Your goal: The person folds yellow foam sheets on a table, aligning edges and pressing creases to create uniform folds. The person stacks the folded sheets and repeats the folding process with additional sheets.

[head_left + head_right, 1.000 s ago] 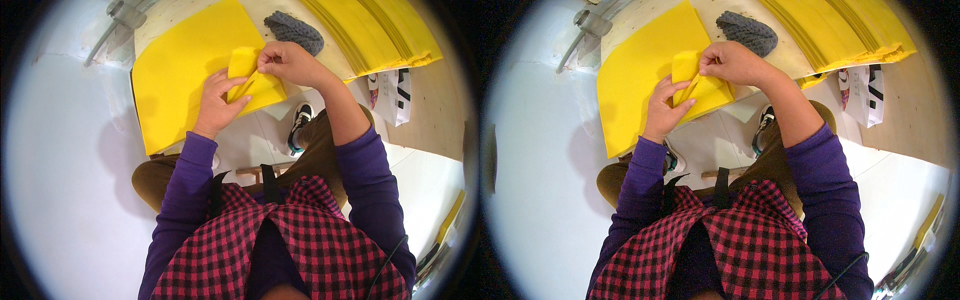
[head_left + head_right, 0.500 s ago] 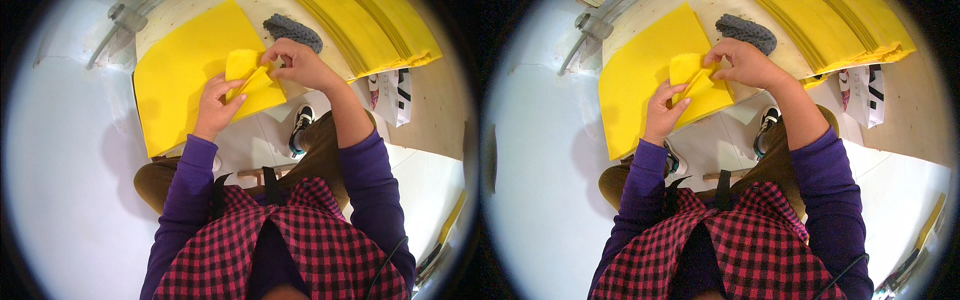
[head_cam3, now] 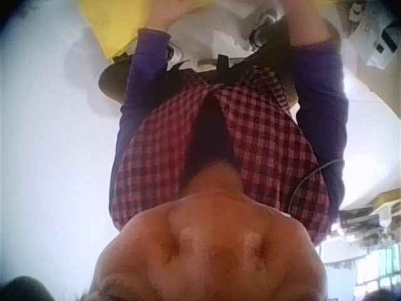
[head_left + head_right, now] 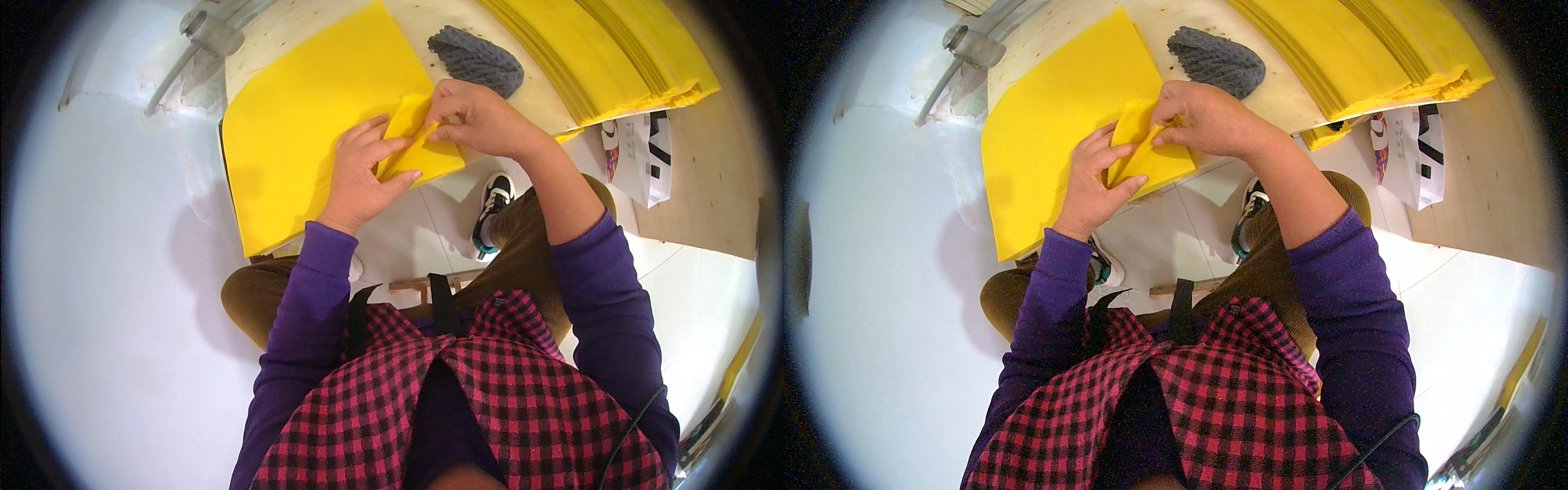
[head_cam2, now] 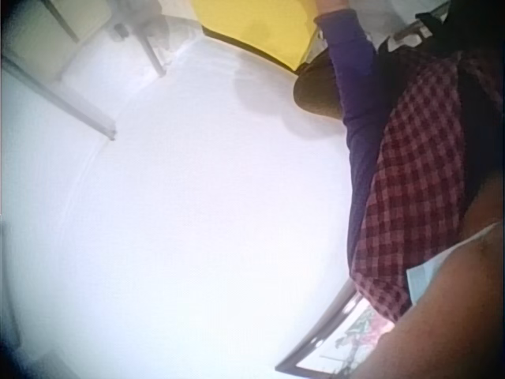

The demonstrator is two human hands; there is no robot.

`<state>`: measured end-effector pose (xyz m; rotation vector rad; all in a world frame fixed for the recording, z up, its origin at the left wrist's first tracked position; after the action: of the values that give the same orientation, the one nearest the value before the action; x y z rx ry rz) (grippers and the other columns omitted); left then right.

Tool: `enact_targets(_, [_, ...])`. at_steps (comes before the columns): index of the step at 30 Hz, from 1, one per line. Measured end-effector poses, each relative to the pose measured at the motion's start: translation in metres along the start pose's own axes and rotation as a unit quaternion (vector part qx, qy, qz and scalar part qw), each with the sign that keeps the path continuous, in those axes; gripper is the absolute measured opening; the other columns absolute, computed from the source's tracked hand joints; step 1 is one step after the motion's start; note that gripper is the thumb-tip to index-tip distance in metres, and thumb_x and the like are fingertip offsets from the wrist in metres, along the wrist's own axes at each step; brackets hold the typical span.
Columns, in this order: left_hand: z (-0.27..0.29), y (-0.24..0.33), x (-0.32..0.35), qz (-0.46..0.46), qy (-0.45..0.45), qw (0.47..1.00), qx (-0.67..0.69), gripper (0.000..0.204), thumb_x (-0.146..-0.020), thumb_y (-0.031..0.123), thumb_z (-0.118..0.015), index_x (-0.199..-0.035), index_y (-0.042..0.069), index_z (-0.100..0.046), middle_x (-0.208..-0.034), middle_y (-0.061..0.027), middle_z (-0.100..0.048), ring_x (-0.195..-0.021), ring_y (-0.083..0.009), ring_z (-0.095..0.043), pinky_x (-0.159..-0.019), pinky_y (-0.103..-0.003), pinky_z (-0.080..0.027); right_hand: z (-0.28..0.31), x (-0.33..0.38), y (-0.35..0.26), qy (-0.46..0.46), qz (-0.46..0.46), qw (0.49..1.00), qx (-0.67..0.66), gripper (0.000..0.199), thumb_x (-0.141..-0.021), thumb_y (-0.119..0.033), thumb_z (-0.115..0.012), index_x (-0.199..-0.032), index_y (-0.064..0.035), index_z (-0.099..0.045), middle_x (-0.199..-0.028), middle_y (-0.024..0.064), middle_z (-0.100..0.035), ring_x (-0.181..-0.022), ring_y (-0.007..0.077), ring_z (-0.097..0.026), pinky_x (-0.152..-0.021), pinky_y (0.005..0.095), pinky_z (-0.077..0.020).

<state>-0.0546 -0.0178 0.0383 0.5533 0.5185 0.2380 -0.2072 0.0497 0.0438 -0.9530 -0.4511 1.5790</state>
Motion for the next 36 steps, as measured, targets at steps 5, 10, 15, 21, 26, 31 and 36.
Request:
enact_targets(5, [0.001,0.004,-0.002,0.0,0.011,1.0,0.006,0.032,-0.069,0.016,-0.075,-0.097,0.004,-0.068,-0.111,-0.0149,-0.064,-0.113,-0.0336,-0.054,-0.097,-0.043,-0.038,0.002,0.0,0.001,0.036,-0.002,0.999,-0.025,0.012,-0.078,-0.005,-0.069,-0.087,-0.001,-0.062,-0.082,0.007,-0.054,-0.078,0.0211,-0.054,-0.071,0.0304,-0.0439])
enact_targets(10, [0.002,-0.006,-0.002,0.03,0.027,0.996,0.084,0.021,-0.074,0.007,-0.069,-0.094,0.0,-0.067,-0.109,-0.0165,-0.065,-0.109,-0.034,-0.056,-0.092,-0.04,-0.042,0.022,0.002,0.018,0.095,-0.064,0.992,-0.054,0.01,-0.083,-0.008,-0.068,-0.084,-0.0008,-0.062,-0.079,0.0034,-0.055,-0.072,0.0145,-0.053,-0.066,0.028,-0.0437])
enact_targets(15, [0.0,-0.021,0.004,0.081,0.044,0.987,0.131,0.017,-0.078,0.006,-0.067,-0.093,-0.002,-0.065,-0.105,-0.0172,-0.065,-0.103,-0.0341,-0.057,-0.088,-0.038,-0.044,0.059,0.018,0.051,0.176,-0.208,0.961,0.035,0.018,-0.081,-0.022,-0.069,-0.086,-0.0047,-0.067,-0.082,0.0101,-0.063,-0.076,0.023,-0.06,-0.069,0.0338,-0.048])
enact_targets(21, [-0.004,-0.032,0.009,0.126,0.003,0.98,0.152,0.023,-0.088,0.009,-0.064,-0.105,-0.006,-0.063,-0.118,-0.0143,-0.061,-0.109,-0.0213,-0.056,-0.094,-0.03,-0.041,0.055,0.027,0.063,0.203,-0.211,0.92,0.262,0.016,-0.081,-0.019,-0.07,-0.094,-0.0108,-0.068,-0.098,0.0053,-0.062,-0.083,0.0247,-0.061,-0.071,0.0371,-0.0478])
enact_targets(26, [-0.004,-0.036,0.009,0.117,0.007,0.985,0.129,0.021,-0.086,0.01,-0.065,-0.102,-0.005,-0.063,-0.11,-0.0146,-0.062,-0.108,-0.0253,-0.056,-0.091,-0.032,-0.042,0.05,0.022,0.085,0.117,-0.294,0.913,0.259,0.014,-0.084,-0.022,-0.067,-0.093,-0.0115,-0.067,-0.101,0.0048,-0.061,-0.089,0.0314,-0.061,-0.076,0.0415,-0.0479])
enact_targets(31, [-0.004,-0.041,0.012,0.143,0.056,0.977,0.15,0.019,-0.082,0.012,-0.069,-0.095,-0.001,-0.065,-0.099,-0.0176,-0.063,-0.111,-0.036,-0.056,-0.088,-0.037,-0.045,0.054,0.02,0.078,0.205,-0.274,0.915,0.213,0.019,-0.087,-0.028,-0.065,-0.089,-0.0091,-0.068,-0.095,0.0074,-0.062,-0.083,0.0289,-0.061,-0.073,0.0375,-0.0485])
enact_targets(36, [-0.003,-0.04,0.013,0.144,0.041,0.977,0.15,0.02,-0.082,0.013,-0.07,-0.096,-0.001,-0.066,-0.103,-0.0203,-0.063,-0.11,-0.0366,-0.056,-0.09,-0.038,-0.044,0.051,0.02,0.054,0.16,-0.145,0.973,-0.084,0.017,-0.079,-0.021,-0.074,-0.088,-0.0079,-0.069,-0.09,0.004,-0.062,-0.079,0.0196,-0.059,-0.07,0.0308,-0.047])
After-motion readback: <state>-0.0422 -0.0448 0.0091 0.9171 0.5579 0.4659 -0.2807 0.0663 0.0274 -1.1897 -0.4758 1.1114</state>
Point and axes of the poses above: each hand's wrist, its own x-axis away from the middle knuckle, its own z-axis out of the back of the hand, y = z × x, the point moved 7 cm from there along -x, towards the middle knuckle
